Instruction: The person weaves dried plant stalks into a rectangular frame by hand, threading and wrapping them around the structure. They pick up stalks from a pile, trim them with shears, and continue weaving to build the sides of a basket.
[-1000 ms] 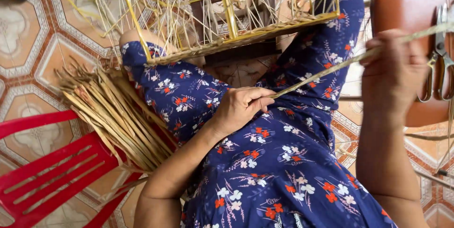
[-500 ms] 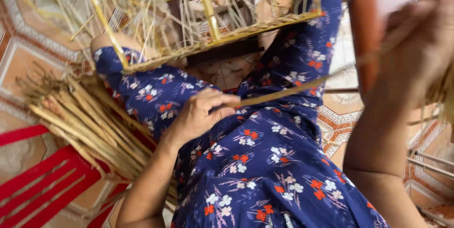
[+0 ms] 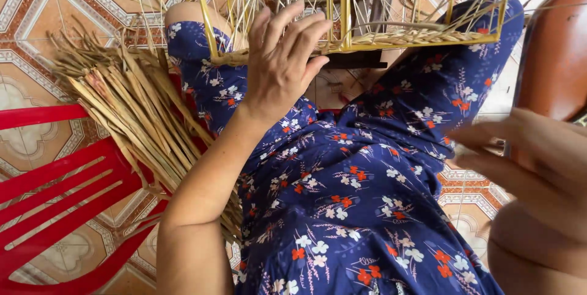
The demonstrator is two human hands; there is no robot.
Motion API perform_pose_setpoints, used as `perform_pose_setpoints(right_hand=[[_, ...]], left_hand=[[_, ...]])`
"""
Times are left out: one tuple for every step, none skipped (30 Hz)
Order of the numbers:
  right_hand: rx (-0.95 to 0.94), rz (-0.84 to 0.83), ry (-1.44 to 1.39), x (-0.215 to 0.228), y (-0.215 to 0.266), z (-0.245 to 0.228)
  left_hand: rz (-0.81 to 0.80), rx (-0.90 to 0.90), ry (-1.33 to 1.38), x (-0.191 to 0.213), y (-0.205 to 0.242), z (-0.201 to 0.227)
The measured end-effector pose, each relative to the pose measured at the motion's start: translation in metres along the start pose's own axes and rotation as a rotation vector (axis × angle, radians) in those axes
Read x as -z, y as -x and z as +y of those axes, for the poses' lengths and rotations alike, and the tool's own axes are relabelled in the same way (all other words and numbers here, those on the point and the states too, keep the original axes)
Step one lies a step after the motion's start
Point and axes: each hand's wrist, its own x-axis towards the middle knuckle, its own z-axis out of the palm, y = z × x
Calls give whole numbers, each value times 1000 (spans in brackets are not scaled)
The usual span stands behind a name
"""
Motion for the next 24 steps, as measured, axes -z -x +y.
perform_pose_setpoints(right_hand=[[-7,-41,74,-25,-19,3],[-14,-81,148,-54,-37,0],[-16,-85,149,-67,-49,16],[-13,-52,193,-79,-61,31],[-8,-15,235,-93,-74,47],[-8,-16,234,-99,-80,55],[32,16,274,-106,-85,63],[72,48,315,-113,-91,71],[67,46,315,-116,-91,74],[106,71,369,-118,-91,77],[150,96,424,-121,-93,79],[149,95,425,-122,-95,78],[178,95,458,-123,-94,78],[208,94,491,-123,-93,77],[208,92,491,-124,-95,78],[239,84,496,-124,-97,79],[269,74,502,-124,-99,79],[269,70,500,-125,-100,79],[279,65,516,-126,-101,78],[289,61,532,-126,-103,78],[287,60,531,-128,-104,77],[302,53,558,-129,-105,75],[317,48,587,-129,-107,74],[316,49,587,-130,-108,74]], left_hand=[[-7,-14,2,0,-3,-1],[-15,-27,3,1,-7,-2],[-15,-23,4,-1,-6,-6],[-33,-38,56,-3,-5,-9],[-51,-56,106,-5,-5,-13],[-51,-55,105,-6,-4,-16],[-64,-72,122,-7,-2,-18],[-77,-89,139,-8,-1,-21],[-80,-86,143,-6,0,-20],[-87,-107,156,-4,1,-20],[-92,-130,166,-1,0,-21],[-92,-128,167,4,-3,-22],[-91,-146,183,9,-5,-21],[-91,-165,199,13,-6,-20],[-91,-162,198,12,-6,-21],[-99,-91,271,12,-6,-22],[-109,-17,343,12,-5,-22],[-109,-12,343,14,-7,-22],[-105,-13,386,16,-9,-22],[-100,-14,430,18,-12,-21],[-102,-13,430,18,-12,-22],[-113,-14,442,18,-11,-23],[-124,-17,453,17,-12,-24],[-125,-17,454,17,-12,-24]])
